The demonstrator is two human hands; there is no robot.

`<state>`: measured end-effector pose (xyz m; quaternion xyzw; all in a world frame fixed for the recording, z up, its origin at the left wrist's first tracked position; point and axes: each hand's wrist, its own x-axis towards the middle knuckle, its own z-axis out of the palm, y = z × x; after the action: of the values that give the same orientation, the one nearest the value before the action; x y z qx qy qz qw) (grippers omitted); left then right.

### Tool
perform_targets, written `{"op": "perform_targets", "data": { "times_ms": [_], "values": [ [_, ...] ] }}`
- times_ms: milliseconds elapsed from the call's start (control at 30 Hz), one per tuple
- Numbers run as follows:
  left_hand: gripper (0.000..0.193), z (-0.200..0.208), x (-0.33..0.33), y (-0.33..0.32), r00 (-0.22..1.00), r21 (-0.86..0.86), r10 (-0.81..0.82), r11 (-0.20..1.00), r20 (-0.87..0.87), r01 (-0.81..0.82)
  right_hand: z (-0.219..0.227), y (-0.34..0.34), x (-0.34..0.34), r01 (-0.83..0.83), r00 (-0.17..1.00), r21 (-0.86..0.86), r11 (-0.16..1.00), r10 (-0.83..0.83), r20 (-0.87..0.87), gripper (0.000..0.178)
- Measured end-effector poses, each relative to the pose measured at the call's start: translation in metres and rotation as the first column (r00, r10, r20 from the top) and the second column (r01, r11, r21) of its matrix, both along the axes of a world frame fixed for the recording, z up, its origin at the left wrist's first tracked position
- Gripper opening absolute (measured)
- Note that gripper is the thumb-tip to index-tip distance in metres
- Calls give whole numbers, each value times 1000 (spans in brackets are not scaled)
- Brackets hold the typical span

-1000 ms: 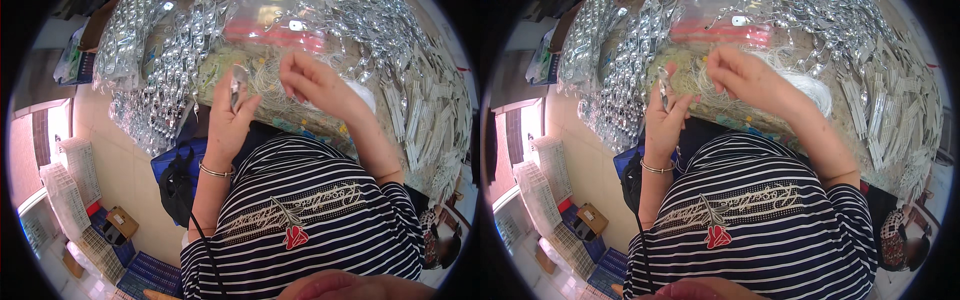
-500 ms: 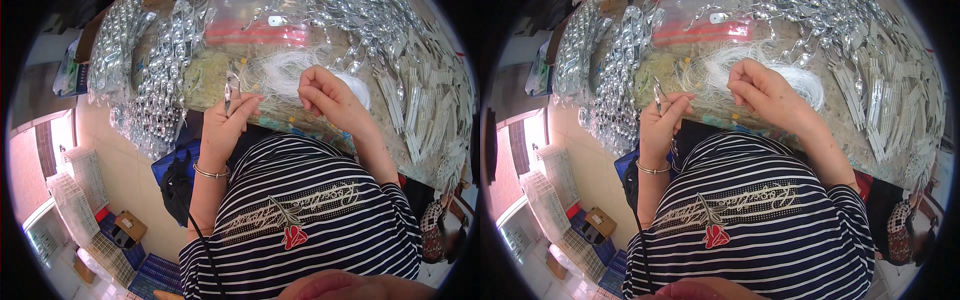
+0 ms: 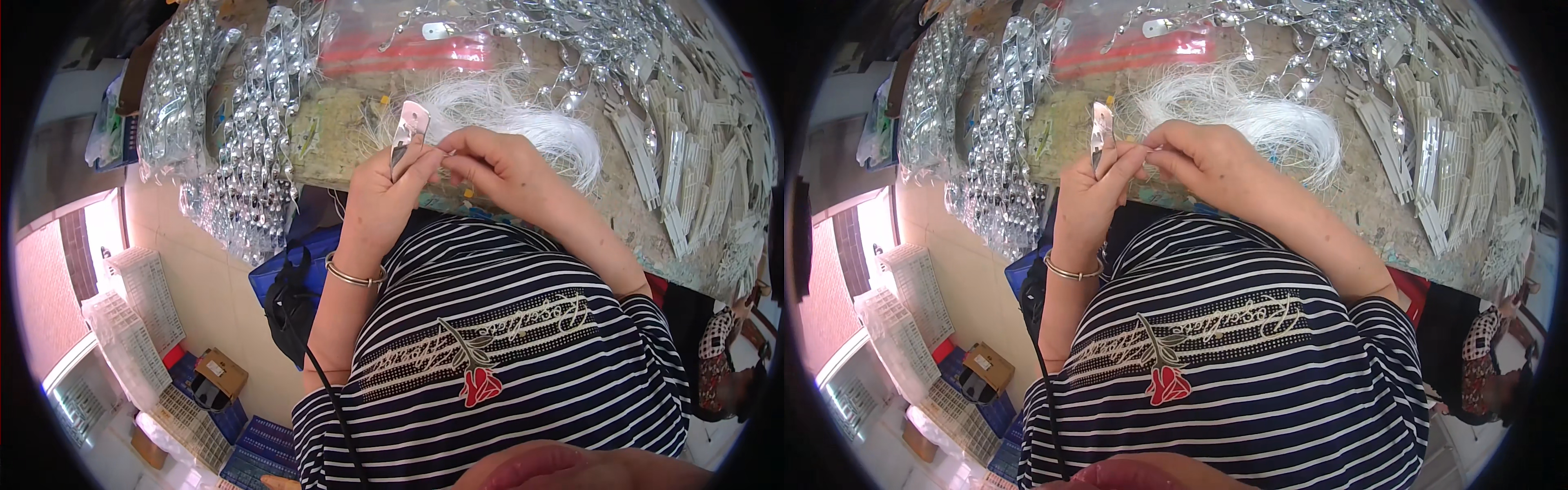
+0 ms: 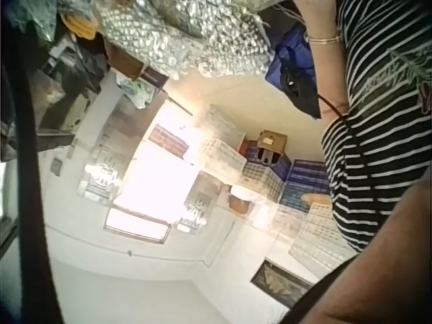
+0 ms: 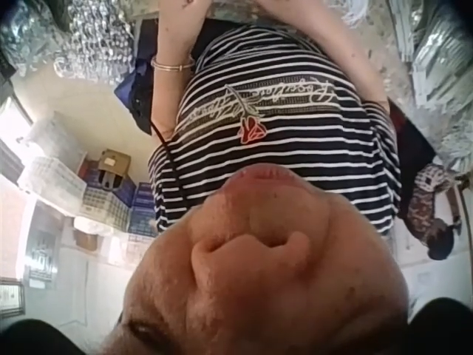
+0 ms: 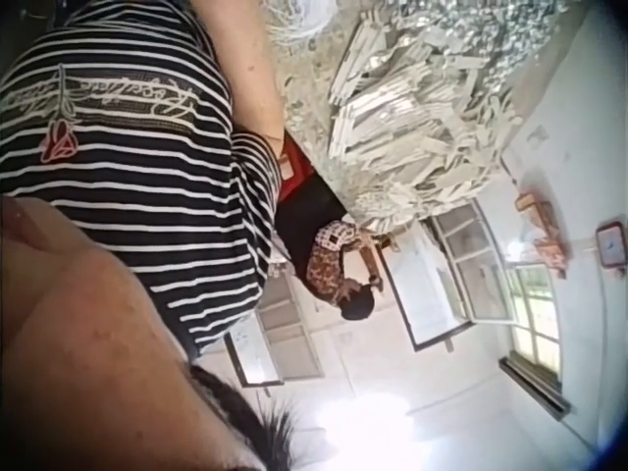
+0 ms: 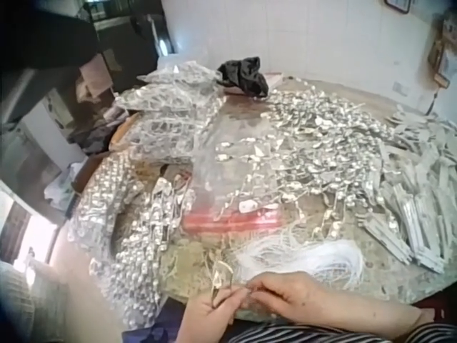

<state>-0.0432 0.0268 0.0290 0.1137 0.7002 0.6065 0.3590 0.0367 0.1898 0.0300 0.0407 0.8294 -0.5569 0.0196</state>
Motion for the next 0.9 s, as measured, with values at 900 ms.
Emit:
{"op": "perform_targets", "data": {
  "times_ms": [900],
  "values": [
    [42, -8, 5, -13, 998, 184, -12, 983, 62, 1, 16, 11, -4, 213, 959, 3, 977, -209, -189, 5]
  ]
}}
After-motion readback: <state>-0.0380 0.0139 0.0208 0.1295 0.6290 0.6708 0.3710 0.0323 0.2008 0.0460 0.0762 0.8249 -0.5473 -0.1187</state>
